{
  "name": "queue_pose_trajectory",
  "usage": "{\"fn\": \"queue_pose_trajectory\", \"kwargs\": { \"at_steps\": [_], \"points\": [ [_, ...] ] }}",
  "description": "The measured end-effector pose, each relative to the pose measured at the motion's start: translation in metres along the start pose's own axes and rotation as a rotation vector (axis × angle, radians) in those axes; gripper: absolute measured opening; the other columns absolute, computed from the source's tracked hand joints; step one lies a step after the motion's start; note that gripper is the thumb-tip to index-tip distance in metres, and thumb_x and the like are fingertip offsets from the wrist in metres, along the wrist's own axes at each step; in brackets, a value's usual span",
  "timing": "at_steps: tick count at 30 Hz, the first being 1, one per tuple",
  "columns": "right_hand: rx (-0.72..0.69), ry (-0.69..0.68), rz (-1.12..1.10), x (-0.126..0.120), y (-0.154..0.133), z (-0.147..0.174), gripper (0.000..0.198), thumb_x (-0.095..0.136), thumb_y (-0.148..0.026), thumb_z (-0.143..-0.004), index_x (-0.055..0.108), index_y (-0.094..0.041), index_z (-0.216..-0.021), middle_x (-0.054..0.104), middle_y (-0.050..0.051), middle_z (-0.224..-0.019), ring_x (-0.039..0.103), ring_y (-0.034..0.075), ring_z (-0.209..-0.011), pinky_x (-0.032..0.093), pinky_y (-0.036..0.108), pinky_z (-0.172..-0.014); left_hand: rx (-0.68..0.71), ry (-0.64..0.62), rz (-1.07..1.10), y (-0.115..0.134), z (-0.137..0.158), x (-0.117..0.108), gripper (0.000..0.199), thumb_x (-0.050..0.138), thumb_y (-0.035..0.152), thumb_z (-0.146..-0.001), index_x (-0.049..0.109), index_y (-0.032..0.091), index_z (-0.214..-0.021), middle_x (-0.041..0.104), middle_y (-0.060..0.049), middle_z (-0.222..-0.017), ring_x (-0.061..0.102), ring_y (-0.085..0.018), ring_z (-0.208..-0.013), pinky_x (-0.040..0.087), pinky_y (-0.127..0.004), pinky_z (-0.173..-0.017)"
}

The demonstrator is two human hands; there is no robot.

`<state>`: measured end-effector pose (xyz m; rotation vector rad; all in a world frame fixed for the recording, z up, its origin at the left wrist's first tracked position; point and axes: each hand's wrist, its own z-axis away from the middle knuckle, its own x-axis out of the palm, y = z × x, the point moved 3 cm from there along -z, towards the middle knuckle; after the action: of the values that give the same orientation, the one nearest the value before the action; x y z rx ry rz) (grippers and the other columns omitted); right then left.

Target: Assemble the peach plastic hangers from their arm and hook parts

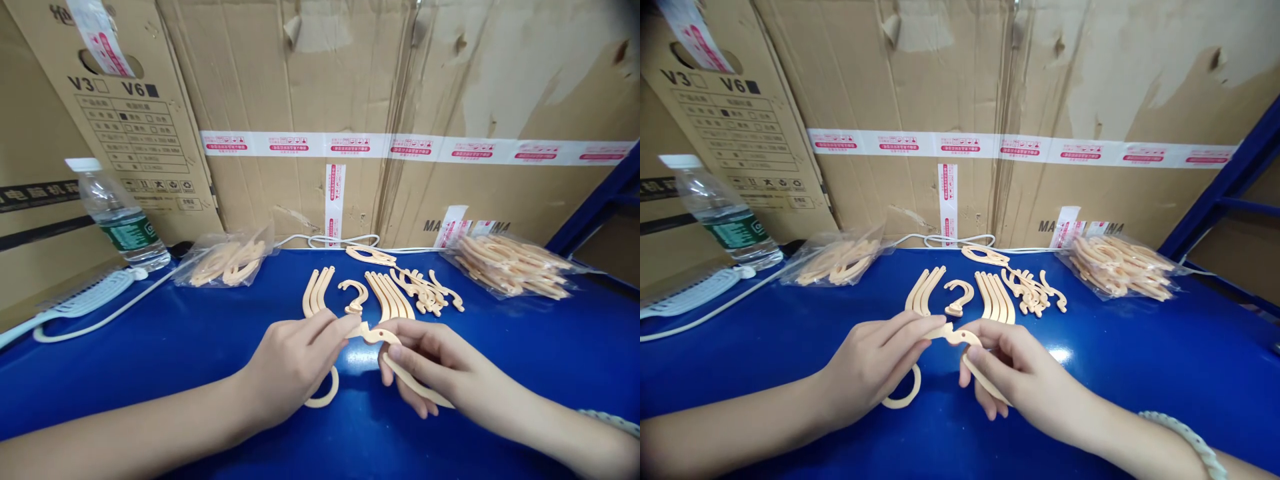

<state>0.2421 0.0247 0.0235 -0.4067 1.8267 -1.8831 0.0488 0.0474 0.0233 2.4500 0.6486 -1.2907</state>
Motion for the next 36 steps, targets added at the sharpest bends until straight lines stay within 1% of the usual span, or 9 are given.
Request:
{"fn": "queue_pose_trajectory", "kwargs": {
  "at_steps": [2,5,10,13,16,19,22,28,36],
  "points": [
    [0.024,-0.018,0.01,0.002,0.0,0.001,0.038,0.05,-0.051,-0.097,0.056,-0.015,-0.085,0.05,-0.005,-0.05,0.042,0.006,-0.04,0.034,0.017,-0.042,0.066,-0.004,-0.09,0.002,0.001,0.0,0.034,0.04,0.014,-0.099,0.058,0.009,-0.126,0.073,-0.015,-0.1,0.072,-0.024,-0.077,0.05,-0.028,-0.057],
    [0.05,-0.025,-0.017,0.004,0.002,0.001,0.039,0.051,-0.053,-0.095,0.056,-0.016,-0.083,0.051,-0.005,-0.048,0.045,0.006,-0.037,0.035,0.016,-0.039,0.088,-0.028,-0.147,0.003,0.002,0.001,0.033,0.041,0.014,-0.098,0.06,0.009,-0.125,0.074,-0.015,-0.095,0.072,-0.024,-0.072,0.047,-0.027,-0.051],
    [0.102,-0.004,-0.104,0.01,0.008,0.0,0.041,0.058,-0.059,-0.089,0.051,-0.018,-0.092,0.064,-0.001,-0.063,0.054,0.008,-0.036,0.037,0.014,-0.032,0.055,-0.075,-0.157,0.002,0.0,0.004,0.033,0.038,0.019,-0.1,0.063,0.014,-0.121,0.074,-0.012,-0.088,0.07,-0.021,-0.067,0.041,-0.025,-0.048],
    [0.144,0.012,-0.077,0.011,0.01,0.001,0.044,0.057,-0.062,-0.088,0.047,-0.02,-0.094,0.063,-0.002,-0.058,0.054,0.009,-0.034,0.036,0.014,-0.03,0.093,-0.078,-0.224,0.005,-0.002,0.002,0.035,0.034,0.019,-0.101,0.066,0.011,-0.113,0.073,-0.012,-0.083,0.069,-0.021,-0.064,0.038,-0.025,-0.046],
    [0.126,0.053,0.02,0.009,0.009,0.002,0.042,0.054,-0.061,-0.09,0.048,-0.02,-0.094,0.063,-0.002,-0.058,0.054,0.009,-0.034,0.034,0.013,-0.03,0.139,-0.043,-0.304,0.009,-0.005,-0.001,0.037,0.032,0.017,-0.101,0.069,0.008,-0.103,0.072,-0.011,-0.075,0.066,-0.019,-0.058,0.034,-0.028,-0.043],
    [0.075,0.082,0.154,0.007,0.007,0.005,0.037,0.05,-0.056,-0.094,0.049,-0.019,-0.091,0.062,-0.003,-0.056,0.052,0.007,-0.033,0.033,0.013,-0.03,0.177,-0.014,-0.334,0.012,-0.006,-0.003,0.036,0.035,0.014,-0.1,0.07,0.007,-0.095,0.068,-0.008,-0.066,0.062,-0.018,-0.052,0.03,-0.03,-0.04],
    [0.013,0.099,0.296,0.007,0.005,0.007,0.031,0.053,-0.049,-0.095,0.048,-0.02,-0.086,0.061,-0.003,-0.054,0.052,0.008,-0.033,0.036,0.015,-0.033,0.194,-0.006,-0.343,0.014,-0.007,-0.003,0.034,0.038,0.013,-0.1,0.069,0.007,-0.09,0.063,-0.005,-0.06,0.059,-0.017,-0.047,0.028,-0.031,-0.038],
    [-0.201,0.158,0.579,0.007,0.0,0.011,0.019,0.05,-0.036,-0.098,0.053,-0.02,-0.088,0.061,-0.004,-0.054,0.053,0.008,-0.033,0.042,0.019,-0.04,0.217,0.001,-0.363,0.016,-0.005,-0.003,0.032,0.039,0.014,-0.099,0.068,0.007,-0.088,0.059,-0.004,-0.057,0.055,-0.017,-0.044,0.025,-0.032,-0.037],
    [-0.491,0.261,0.823,0.009,-0.006,0.018,0.011,0.047,-0.022,-0.1,0.057,-0.019,-0.096,0.06,-0.005,-0.054,0.048,0.007,-0.035,0.035,0.02,-0.04,0.207,0.086,-0.32,0.015,-0.005,-0.005,0.032,0.034,0.015,-0.102,0.06,0.012,-0.084,0.059,-0.001,-0.056,0.054,-0.016,-0.042,0.025,-0.03,-0.036]
  ]
}}
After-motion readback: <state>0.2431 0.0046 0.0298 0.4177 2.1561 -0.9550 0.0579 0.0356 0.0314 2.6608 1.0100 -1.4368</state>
